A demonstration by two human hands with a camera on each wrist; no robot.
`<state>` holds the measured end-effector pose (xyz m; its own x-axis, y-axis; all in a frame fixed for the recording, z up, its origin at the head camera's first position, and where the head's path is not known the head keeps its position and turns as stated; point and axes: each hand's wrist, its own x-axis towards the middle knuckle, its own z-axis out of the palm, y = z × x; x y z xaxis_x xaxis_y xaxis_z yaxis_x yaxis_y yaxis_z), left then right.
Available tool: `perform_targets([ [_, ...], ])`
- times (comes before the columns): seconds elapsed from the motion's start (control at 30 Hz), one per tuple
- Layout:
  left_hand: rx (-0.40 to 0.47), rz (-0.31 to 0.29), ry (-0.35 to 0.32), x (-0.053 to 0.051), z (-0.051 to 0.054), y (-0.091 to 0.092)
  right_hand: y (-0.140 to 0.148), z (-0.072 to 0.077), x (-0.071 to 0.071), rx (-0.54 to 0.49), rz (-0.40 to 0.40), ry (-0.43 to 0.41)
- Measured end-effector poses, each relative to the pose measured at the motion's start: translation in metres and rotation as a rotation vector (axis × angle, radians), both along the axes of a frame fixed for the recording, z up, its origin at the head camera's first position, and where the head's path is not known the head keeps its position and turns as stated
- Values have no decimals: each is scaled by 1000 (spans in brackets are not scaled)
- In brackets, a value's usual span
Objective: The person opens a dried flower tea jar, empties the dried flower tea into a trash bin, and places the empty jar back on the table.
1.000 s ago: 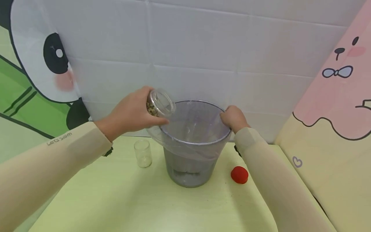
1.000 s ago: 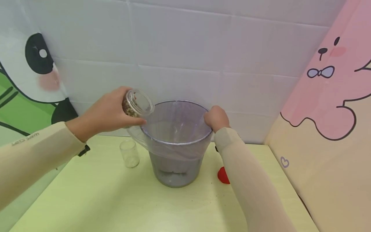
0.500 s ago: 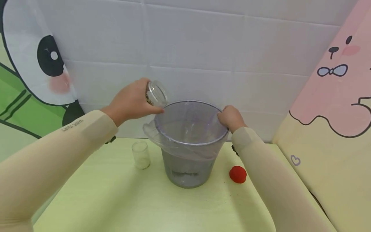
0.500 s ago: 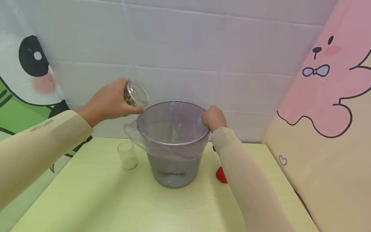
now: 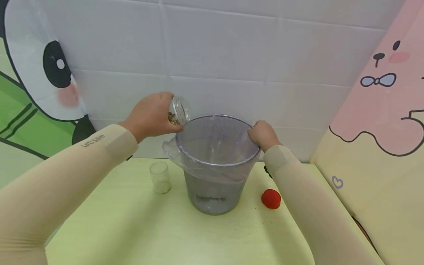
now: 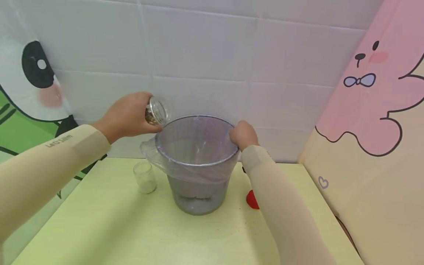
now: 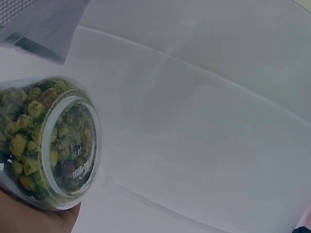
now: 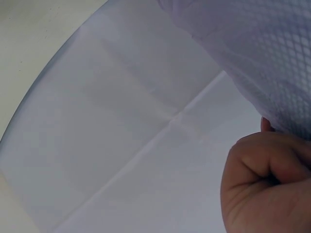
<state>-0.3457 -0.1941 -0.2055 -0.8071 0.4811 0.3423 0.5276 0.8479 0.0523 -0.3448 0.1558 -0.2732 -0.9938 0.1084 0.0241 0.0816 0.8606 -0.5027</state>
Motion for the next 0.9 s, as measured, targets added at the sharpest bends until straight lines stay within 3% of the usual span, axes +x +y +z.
perform_targets([
  [0.3, -170, -73, 101, -3, -5, 6, 0, 0, 0, 1, 0, -10],
  [0.9, -332, -211, 340, -2, 2, 10, -1, 1, 2, 5, -2, -8],
])
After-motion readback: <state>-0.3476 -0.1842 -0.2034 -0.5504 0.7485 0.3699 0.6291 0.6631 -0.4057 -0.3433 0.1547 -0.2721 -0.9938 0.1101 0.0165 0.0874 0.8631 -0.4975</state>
